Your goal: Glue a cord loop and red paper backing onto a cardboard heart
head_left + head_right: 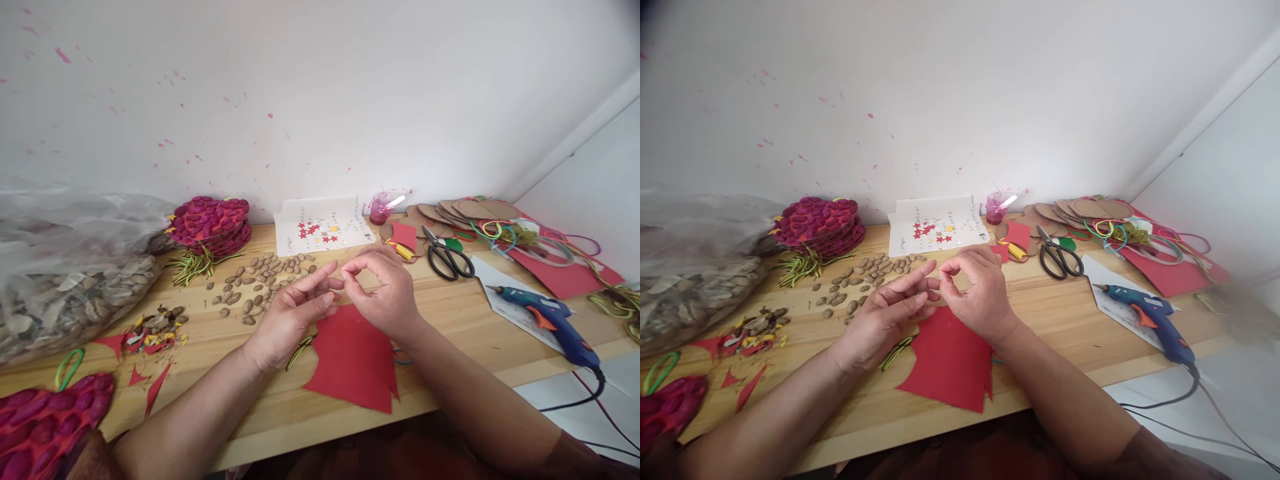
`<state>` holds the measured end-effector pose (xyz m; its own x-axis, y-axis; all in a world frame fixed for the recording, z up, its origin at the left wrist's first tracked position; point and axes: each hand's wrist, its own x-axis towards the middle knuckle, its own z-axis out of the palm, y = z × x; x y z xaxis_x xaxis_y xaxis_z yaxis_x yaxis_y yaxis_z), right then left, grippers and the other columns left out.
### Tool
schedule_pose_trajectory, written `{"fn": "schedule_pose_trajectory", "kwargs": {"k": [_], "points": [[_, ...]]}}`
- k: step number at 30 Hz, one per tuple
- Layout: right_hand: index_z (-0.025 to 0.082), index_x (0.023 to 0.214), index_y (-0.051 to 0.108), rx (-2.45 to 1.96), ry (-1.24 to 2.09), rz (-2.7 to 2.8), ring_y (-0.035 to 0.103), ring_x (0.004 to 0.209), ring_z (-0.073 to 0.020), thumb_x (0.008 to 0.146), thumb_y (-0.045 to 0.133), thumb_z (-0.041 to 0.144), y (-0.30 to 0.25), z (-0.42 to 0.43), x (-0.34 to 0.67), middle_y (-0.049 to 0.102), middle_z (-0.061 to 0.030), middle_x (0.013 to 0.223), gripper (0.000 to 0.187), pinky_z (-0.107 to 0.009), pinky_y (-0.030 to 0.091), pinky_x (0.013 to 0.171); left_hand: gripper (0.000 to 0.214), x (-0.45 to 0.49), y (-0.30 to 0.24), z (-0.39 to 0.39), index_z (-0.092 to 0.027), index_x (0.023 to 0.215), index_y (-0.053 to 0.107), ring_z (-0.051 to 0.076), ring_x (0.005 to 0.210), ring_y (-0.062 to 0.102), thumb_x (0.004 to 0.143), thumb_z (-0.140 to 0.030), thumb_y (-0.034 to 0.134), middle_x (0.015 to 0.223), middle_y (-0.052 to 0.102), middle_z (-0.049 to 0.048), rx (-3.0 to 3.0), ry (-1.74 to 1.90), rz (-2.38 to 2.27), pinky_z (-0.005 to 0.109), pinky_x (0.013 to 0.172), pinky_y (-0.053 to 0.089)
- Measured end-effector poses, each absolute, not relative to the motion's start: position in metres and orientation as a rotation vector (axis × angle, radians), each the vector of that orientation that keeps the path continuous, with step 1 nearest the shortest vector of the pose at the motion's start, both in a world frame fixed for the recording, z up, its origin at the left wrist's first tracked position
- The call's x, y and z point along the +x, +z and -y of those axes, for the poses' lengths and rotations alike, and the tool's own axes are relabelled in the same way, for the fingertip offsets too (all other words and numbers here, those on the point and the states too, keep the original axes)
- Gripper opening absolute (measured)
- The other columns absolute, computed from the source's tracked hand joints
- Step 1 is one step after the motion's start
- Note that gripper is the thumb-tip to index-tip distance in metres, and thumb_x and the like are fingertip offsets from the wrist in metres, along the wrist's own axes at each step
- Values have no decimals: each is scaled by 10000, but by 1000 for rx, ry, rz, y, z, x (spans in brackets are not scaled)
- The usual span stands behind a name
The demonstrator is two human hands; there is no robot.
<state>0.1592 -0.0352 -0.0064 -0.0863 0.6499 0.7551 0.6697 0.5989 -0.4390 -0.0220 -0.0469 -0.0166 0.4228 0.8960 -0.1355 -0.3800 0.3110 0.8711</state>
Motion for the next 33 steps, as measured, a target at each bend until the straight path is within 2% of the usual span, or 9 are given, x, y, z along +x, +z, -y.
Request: {"fn": "schedule_pose_trajectory", "kwargs": {"k": [5,9,15,19,27,33], "points": [[229,741,631,-1176,-15,1730,614,779,-204,799,674,132,-9,31,165,679,-10,731,122,-394,492,779,449,-21,-13,44,-205,1259,678,116,870,674,818,-144,739,1057,735,61,716,1003,-652,227,815,542],[225,722,630,-1144,27,1775,615,763,-203,811,698,164,-12,32,166,680,-1,694,127,-398,488,774,433,-21,-12,40,-153,1267,654,110,869,700,842,-89,703,1038,751,75,606,1049,-670,217,833,568],[255,909,708,-1081,43,1836,657,897,-230,843,673,154,-14,36,164,746,-9,835,126,-439,491,851,426,-23,-12,39,-165,1280,634,115,893,721,867,-70,667,1110,750,83,562,1036,-691,204,824,585],[262,915,726,-1067,-3,1847,654,918,-234,836,714,187,-15,35,164,754,-3,816,109,-447,493,874,434,-22,-12,39,-156,1288,627,122,905,720,864,-82,676,1141,744,95,567,1028,-693,205,812,584],[264,881,741,-1042,12,1862,661,939,-238,856,670,168,-12,36,166,754,0,792,122,-443,509,868,444,-23,-14,39,-134,1287,630,121,876,719,851,-76,685,1097,757,109,590,1034,-712,206,812,573],[252,848,713,-1048,14,1835,657,882,-225,839,660,133,-12,36,164,740,2,771,130,-438,501,854,432,-23,-13,40,-128,1293,620,112,880,722,868,-59,656,1096,757,112,566,1037,-715,201,834,577]]}}
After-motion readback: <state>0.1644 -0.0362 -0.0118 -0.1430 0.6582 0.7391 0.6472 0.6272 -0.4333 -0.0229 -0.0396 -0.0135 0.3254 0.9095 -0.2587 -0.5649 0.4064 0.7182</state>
